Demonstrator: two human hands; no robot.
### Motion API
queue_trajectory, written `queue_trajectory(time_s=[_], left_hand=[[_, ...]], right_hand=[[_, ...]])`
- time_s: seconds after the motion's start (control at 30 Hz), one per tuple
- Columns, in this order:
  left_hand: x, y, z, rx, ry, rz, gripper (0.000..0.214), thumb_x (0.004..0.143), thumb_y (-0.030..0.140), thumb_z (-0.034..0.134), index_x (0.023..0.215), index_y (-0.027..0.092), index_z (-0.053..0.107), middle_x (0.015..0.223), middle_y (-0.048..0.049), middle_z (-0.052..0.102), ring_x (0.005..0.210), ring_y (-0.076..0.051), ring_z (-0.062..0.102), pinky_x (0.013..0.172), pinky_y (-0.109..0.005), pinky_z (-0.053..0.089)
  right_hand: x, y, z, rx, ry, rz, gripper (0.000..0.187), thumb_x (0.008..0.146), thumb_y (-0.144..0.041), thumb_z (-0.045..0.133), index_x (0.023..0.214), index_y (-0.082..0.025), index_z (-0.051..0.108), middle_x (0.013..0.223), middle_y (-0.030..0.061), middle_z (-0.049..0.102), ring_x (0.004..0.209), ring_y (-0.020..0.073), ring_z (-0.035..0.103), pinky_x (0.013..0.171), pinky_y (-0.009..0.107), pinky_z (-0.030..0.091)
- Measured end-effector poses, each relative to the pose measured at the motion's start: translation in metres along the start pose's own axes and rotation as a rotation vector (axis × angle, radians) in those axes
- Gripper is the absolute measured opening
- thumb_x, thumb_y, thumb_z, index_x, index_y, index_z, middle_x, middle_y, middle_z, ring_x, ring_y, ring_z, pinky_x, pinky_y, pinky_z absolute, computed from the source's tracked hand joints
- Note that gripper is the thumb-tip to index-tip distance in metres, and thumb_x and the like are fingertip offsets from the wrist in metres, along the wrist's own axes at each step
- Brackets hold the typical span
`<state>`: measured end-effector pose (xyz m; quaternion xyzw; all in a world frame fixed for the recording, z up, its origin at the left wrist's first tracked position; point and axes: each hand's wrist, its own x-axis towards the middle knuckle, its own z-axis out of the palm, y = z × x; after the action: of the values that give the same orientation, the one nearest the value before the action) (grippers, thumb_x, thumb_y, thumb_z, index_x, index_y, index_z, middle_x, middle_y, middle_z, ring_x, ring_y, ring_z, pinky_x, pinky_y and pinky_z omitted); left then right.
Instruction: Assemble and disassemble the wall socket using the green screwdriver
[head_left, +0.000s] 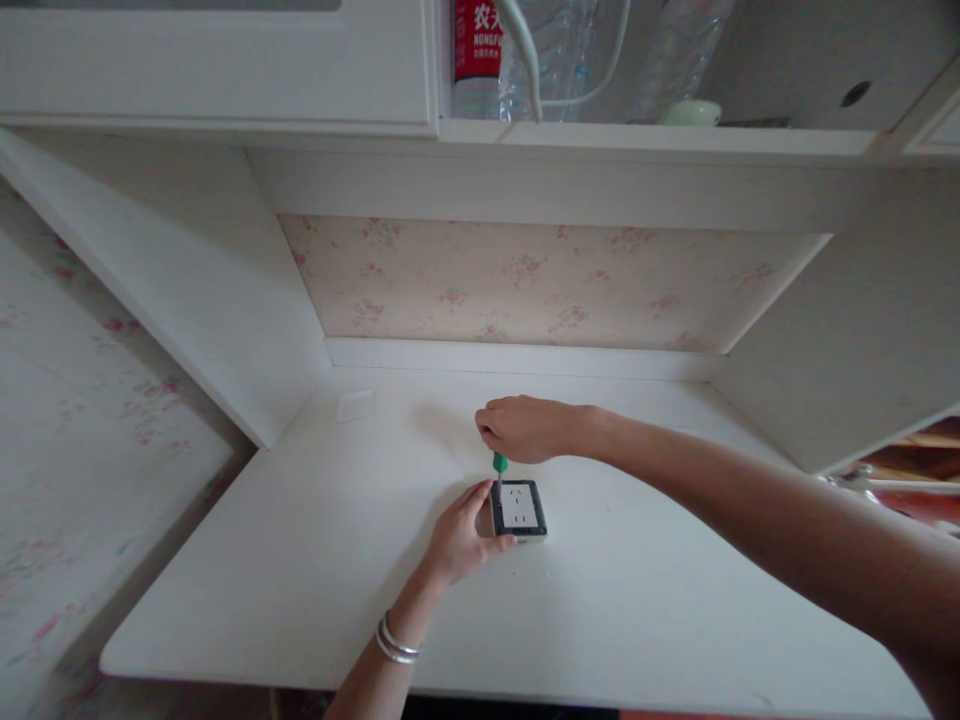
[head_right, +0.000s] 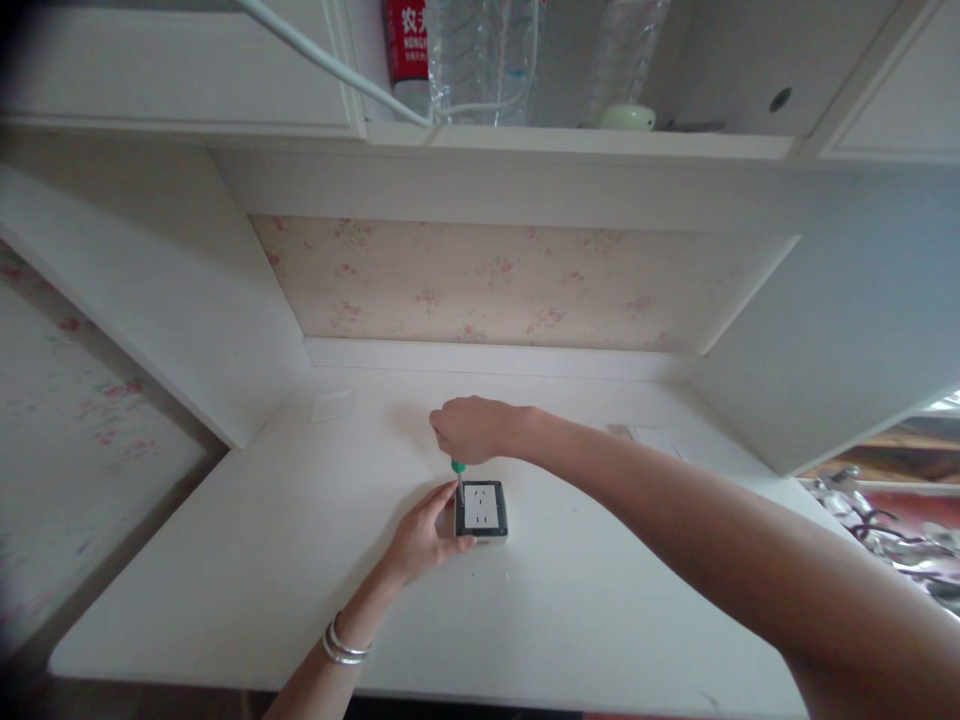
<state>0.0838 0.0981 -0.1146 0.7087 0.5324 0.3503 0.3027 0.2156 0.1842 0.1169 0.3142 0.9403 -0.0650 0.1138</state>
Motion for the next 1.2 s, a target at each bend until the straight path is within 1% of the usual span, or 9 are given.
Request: queue_trajectory(time_s=[0.13,0.23,0.37,0.47,0.57,0.73,0.87,1.03,1.2], left_hand=[[0.0,0.001,0.0,-0.005,0.002,-0.007,0.084,0.065,0.048,0.075,0.137,0.023,0.04,0.138,-0.0072,0.048,0.122,-0.025,0.051,0.107,-0.039,0.041],[0.0,0.001,-0.001,-0.018,-0.006,-0.002,0.084,0.066,0.048,0.075,0.138,0.024,0.038,0.138,-0.0075,0.048,0.122,-0.026,0.051,0.106,-0.04,0.041],[0.0,0.001,0.0,-0.02,0.001,0.013,0.083,0.066,0.047,0.075,0.138,0.024,0.039,0.139,-0.0085,0.047,0.123,-0.027,0.049,0.106,-0.042,0.041],[-0.001,0.0,-0.001,-0.032,0.013,0.032,0.082,0.066,0.046,0.076,0.136,0.024,0.041,0.139,-0.0095,0.044,0.124,-0.027,0.047,0.107,-0.042,0.041],[0.0,0.001,-0.003,-0.124,0.03,0.053,0.068,0.071,0.045,0.072,0.131,0.023,0.049,0.135,-0.0097,0.046,0.12,-0.024,0.05,0.103,-0.039,0.044],[0.003,0.005,-0.006,-0.236,0.096,0.063,0.025,0.089,0.036,0.052,0.101,0.021,0.068,0.111,-0.0079,0.059,0.104,-0.018,0.058,0.094,-0.034,0.05],[0.004,0.009,-0.006,-0.184,0.092,0.069,0.022,0.09,0.03,0.049,0.096,0.023,0.069,0.103,-0.0055,0.061,0.098,-0.016,0.058,0.089,-0.03,0.051],[0.007,0.011,-0.007,-0.153,0.058,0.047,0.022,0.088,0.028,0.051,0.099,0.022,0.069,0.103,-0.0056,0.06,0.094,-0.015,0.06,0.083,-0.028,0.053],[0.009,0.013,-0.011,-0.09,0.047,0.066,0.021,0.087,0.025,0.051,0.097,0.022,0.07,0.1,-0.005,0.061,0.095,-0.015,0.059,0.086,-0.029,0.052]], right_hand=[[-0.002,-0.003,-0.001,0.036,-0.029,-0.053,0.034,0.075,-0.032,0.057,0.108,-0.021,0.057,0.108,0.009,0.063,0.082,0.0224,0.06,0.058,0.028,0.038],[-0.003,-0.005,-0.001,-0.012,0.006,0.038,0.033,0.085,-0.045,0.046,0.1,-0.019,0.06,0.099,0.0113,0.065,0.084,0.0253,0.06,0.06,0.03,0.038],[-0.003,-0.003,0.0,0.046,0.007,-0.045,0.031,0.078,-0.026,0.052,0.108,-0.022,0.056,0.112,0.0086,0.062,0.08,0.0193,0.06,0.059,0.027,0.037],[-0.004,-0.001,0.001,0.034,0.009,0.009,0.034,0.075,-0.035,0.057,0.106,-0.022,0.057,0.108,0.0084,0.062,0.08,0.0219,0.06,0.057,0.028,0.037],[-0.006,0.001,0.003,0.015,0.056,0.037,0.027,0.085,-0.036,0.045,0.099,-0.019,0.06,0.101,0.0109,0.064,0.085,0.0237,0.06,0.062,0.03,0.039],[-0.01,0.003,0.006,0.064,0.035,-0.038,0.032,0.074,-0.034,0.058,0.104,-0.021,0.057,0.107,0.0081,0.063,0.081,0.0215,0.06,0.06,0.028,0.04],[-0.012,0.001,0.007,0.01,0.08,0.053,0.029,0.086,-0.039,0.043,0.101,-0.019,0.058,0.102,0.0112,0.064,0.086,0.0254,0.061,0.063,0.031,0.04],[-0.016,-0.002,0.004,0.049,0.022,0.005,0.037,0.074,-0.026,0.055,0.111,-0.022,0.055,0.114,0.0089,0.062,0.082,0.0229,0.061,0.059,0.029,0.039],[-0.016,-0.003,0.006,0.004,0.082,0.045,0.028,0.086,-0.031,0.041,0.101,-0.016,0.06,0.103,0.0135,0.064,0.086,0.0252,0.061,0.062,0.032,0.04]])
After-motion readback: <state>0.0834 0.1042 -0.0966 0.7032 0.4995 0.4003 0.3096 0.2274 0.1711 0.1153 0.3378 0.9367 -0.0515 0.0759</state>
